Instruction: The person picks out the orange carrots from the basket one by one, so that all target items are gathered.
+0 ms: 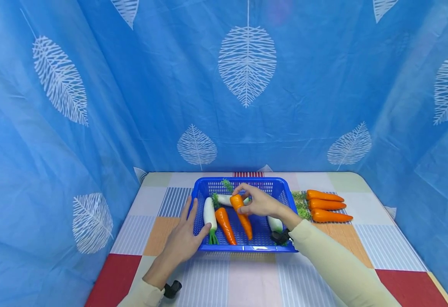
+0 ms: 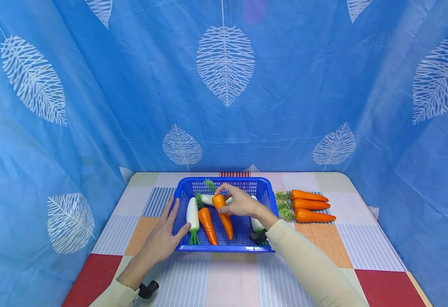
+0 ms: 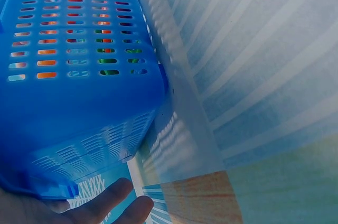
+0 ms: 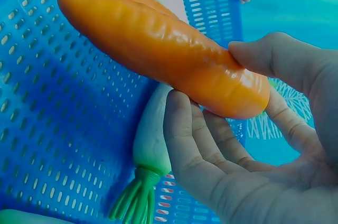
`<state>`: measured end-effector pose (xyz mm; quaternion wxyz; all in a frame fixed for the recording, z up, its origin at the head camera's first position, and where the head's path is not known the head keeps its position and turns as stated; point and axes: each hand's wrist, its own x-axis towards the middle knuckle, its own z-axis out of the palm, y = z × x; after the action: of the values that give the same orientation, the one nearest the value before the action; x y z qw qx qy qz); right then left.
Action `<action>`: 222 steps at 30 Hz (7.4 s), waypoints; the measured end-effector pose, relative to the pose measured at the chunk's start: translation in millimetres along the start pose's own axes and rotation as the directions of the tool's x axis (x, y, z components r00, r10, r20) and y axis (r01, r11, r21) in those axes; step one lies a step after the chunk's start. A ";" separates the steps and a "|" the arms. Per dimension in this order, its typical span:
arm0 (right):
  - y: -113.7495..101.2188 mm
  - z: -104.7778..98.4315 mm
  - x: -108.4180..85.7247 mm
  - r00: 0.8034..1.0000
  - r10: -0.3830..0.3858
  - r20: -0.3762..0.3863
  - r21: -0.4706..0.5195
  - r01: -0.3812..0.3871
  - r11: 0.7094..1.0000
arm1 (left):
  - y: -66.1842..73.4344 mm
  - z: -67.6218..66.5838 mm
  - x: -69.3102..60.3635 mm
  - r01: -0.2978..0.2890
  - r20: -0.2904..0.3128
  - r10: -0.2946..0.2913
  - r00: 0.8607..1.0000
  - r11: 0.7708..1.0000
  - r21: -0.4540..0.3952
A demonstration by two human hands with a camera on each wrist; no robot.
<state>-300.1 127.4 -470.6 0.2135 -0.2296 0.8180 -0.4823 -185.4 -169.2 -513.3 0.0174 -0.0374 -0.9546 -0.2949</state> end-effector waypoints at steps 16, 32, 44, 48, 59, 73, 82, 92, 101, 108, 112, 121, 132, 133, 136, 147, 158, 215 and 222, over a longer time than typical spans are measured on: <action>-11.0 -17.2 -16.6 0.996 -0.076 -0.056 -0.103 0.070 0.992 | 1.1 -1.1 1.7 -0.008 0.003 0.008 1.000 1.000 -0.002; -16.0 -42.3 -54.1 0.983 -0.124 -0.139 -0.264 0.084 0.961 | -0.2 0.5 -0.4 -0.014 0.001 0.014 1.000 1.000 0.004; -3.5 -70.7 -91.4 0.981 -0.110 -0.160 -0.327 0.052 0.943 | 1.0 0.9 -0.7 -0.014 0.007 0.014 1.000 1.000 0.002; 1.6 -79.0 -104.5 0.981 -0.094 -0.171 -0.351 0.028 0.936 | 0.6 0.6 -1.0 -0.011 0.004 0.011 1.000 1.000 0.005; 24.8 -106.0 -138.2 0.978 -0.029 -0.206 -0.382 -0.053 0.923 | 1.0 -2.0 -0.8 -0.003 0.009 0.003 1.000 1.000 -0.005; 67.1 -126.1 -177.6 0.964 -0.055 -0.258 -0.438 -0.067 0.896 | 0.1 -1.9 0.2 -0.011 0.011 0.011 1.000 1.000 -0.004; 93.5 -132.8 -193.0 0.962 -0.040 -0.270 -0.453 -0.090 0.887 | -2.0 -0.7 0.7 -0.001 0.017 0.001 1.000 1.000 0.004; 113.1 -133.8 -203.1 0.959 0.024 -0.284 -0.514 -0.173 0.840 | -2.0 -1.6 2.1 -0.007 0.022 0.007 1.000 1.000 0.000; 119.1 -128.3 -203.4 0.963 -0.027 -0.269 -0.580 -0.139 0.803 | -2.4 -1.6 1.6 -0.007 0.014 0.007 1.000 1.000 0.000; 124.6 -120.0 -203.2 0.968 -0.039 -0.249 -0.614 -0.127 0.779 | -1.9 -1.3 1.5 -0.013 0.011 0.013 1.000 1.000 -0.005; 128.9 -117.0 -203.5 0.970 -0.041 -0.241 -0.631 -0.125 0.766 | -2.8 0.1 1.4 -0.018 0.011 0.018 1.000 1.000 0.001; 131.9 -114.4 -203.4 0.971 -0.059 -0.230 -0.655 -0.110 0.748 | -4.8 1.5 2.2 -0.021 0.006 0.021 1.000 1.000 0.003; 122.9 -112.9 -205.3 0.972 -0.026 -0.233 -0.645 -0.134 0.752 | -3.2 1.0 0.9 -0.019 0.007 0.019 1.000 1.000 -0.001; 122.1 -112.9 -205.3 0.972 -0.034 -0.231 -0.649 -0.128 0.750 | -2.8 0.8 0.9 -0.019 0.007 0.019 1.000 1.000 -0.002; 119.3 -113.4 -204.5 0.973 -0.067 -0.222 -0.663 -0.100 0.742 | -2.1 0.6 0.9 -0.020 0.008 0.020 1.000 1.000 -0.004; 83.6 -109.2 -186.2 0.957 -0.162 -0.239 -0.679 -0.045 0.733 | -2.2 0.7 1.2 -0.034 0.003 0.034 0.999 0.999 -0.008; 32.3 -88.2 -147.5 0.945 -0.216 -0.247 -0.662 -0.002 0.749 | -3.6 0.9 0.8 -0.024 0.005 0.024 1.000 1.000 0.002; -10.5 59.3 46.2 0.976 0.214 0.050 -0.131 -0.206 0.970 | -3.2 -1.3 1.1 -0.024 0.024 0.024 0.999 1.000 0.007; -12.9 54.9 39.9 0.977 0.208 0.037 -0.125 -0.203 0.971 | -3.1 -0.8 -0.5 -0.013 0.024 0.013 1.000 1.000 0.012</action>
<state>-298.6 60.7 -488.6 0.2682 -0.1680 0.8595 -0.4013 -185.2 -172.3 -514.4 0.0081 -0.0472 -0.9562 -0.2888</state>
